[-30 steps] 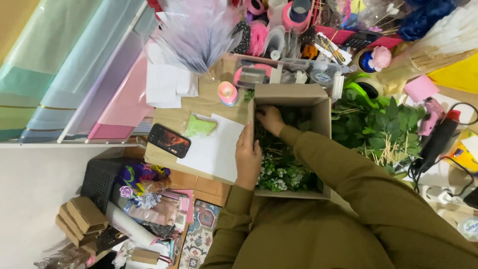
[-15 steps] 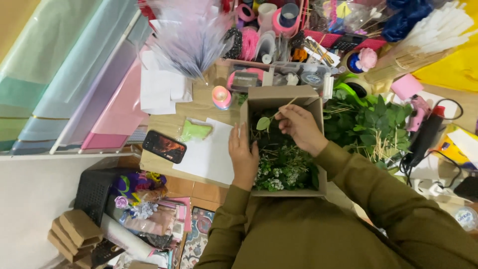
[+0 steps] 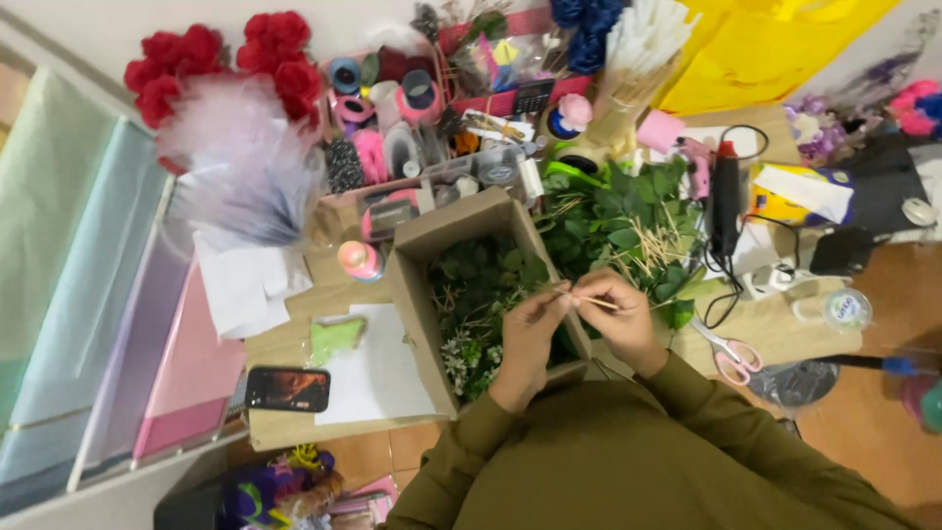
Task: The person arranges artificial greenery and small white flowers into a cardboard box. They repeatedly pick up stems from the table, adjust their placement, and tuck them into the box to create a layered floral arrangement.
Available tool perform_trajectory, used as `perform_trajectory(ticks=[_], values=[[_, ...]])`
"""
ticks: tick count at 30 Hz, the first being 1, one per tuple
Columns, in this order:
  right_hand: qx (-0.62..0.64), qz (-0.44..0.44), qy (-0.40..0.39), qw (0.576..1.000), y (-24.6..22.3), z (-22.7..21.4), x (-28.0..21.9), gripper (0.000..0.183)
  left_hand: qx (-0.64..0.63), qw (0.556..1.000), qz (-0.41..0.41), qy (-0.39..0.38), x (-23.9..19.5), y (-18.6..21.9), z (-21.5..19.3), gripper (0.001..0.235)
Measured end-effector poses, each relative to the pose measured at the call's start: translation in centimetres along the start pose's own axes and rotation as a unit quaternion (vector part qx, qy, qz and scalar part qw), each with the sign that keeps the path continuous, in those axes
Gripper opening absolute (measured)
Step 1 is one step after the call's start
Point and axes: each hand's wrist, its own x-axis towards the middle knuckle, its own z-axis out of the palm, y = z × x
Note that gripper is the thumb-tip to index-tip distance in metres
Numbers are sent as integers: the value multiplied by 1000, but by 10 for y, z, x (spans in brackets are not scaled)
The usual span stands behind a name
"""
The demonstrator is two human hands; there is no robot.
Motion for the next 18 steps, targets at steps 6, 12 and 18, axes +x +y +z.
perform_trajectory(ticks=[6, 12, 18], values=[[-22, 74, 7, 997, -27, -15, -34, 23, 6, 999, -38, 28, -15, -20, 9, 17], [-89, 125, 14, 988, -36, -27, -48, 10, 167, 984, 39, -52, -1, -51, -6, 13], [-206, 115, 62, 970, 43, -94, -35, 12, 322, 936, 1, -141, -18, 0, -11, 76]])
